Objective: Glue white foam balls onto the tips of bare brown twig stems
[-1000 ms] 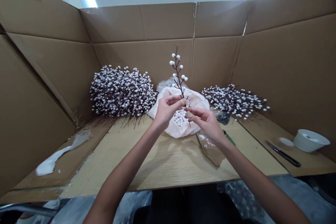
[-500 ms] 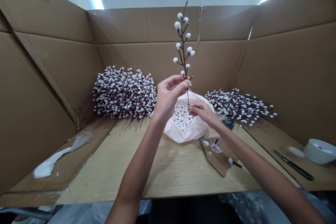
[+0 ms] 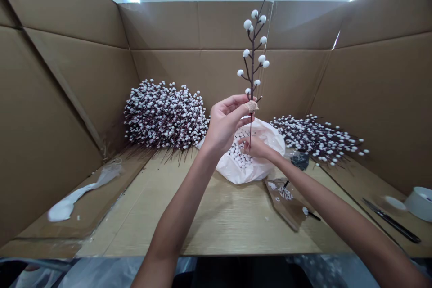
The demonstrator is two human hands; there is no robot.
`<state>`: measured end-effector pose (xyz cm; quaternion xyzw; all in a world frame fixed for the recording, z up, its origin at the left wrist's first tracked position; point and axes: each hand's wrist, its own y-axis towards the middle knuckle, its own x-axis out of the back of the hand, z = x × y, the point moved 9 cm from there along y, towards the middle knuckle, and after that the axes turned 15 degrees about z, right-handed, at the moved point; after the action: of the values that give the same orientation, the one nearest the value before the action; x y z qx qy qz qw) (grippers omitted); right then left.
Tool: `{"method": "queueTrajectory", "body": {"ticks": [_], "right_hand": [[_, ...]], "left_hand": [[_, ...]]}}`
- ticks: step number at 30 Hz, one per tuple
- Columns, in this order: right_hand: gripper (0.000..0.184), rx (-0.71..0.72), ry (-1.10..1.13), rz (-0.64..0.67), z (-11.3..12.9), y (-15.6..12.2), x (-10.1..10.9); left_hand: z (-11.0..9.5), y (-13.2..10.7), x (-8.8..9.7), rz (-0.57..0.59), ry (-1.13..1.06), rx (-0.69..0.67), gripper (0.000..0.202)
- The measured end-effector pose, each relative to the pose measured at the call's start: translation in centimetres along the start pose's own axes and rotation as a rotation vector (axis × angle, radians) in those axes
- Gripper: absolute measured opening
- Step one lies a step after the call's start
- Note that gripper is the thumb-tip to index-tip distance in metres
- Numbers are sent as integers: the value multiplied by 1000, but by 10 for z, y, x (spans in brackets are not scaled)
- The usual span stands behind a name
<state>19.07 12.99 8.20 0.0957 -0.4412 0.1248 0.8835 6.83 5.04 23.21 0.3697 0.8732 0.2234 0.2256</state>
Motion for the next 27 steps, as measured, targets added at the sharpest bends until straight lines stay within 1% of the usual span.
{"method": "queueTrajectory", "body": {"ticks": [5, 7, 9, 13, 16, 18, 21, 24, 27], "right_hand": [[15, -5, -79, 62, 4, 8, -11], [12, 5, -62, 57, 5, 8, -10], [10, 27, -20, 35, 9, 6, -5], [13, 99, 132, -13, 27, -11, 22], [22, 194, 303, -25, 51, -35, 49], [28, 338, 563, -111, 69, -56, 73], [24, 450, 751, -241, 89, -84, 100], [22, 538, 841, -314, 106, -102, 110], [18, 602, 896, -376, 116, -112, 112]], "left_hand": [[-1, -3, -2, 0, 16, 13, 15], [-1, -4, -1, -17, 42, 28, 16], [-2, -5, 1, -38, 54, 31, 17], [-4, -5, 5, -58, 54, 11, 15], [-5, -4, 6, -54, 40, -1, 14], [-6, -4, 7, -54, 30, -7, 13], [-5, -4, 6, -59, 33, -13, 13], [-2, -5, 2, -57, 53, -14, 14], [-2, -6, -2, -74, 98, -42, 15]]}}
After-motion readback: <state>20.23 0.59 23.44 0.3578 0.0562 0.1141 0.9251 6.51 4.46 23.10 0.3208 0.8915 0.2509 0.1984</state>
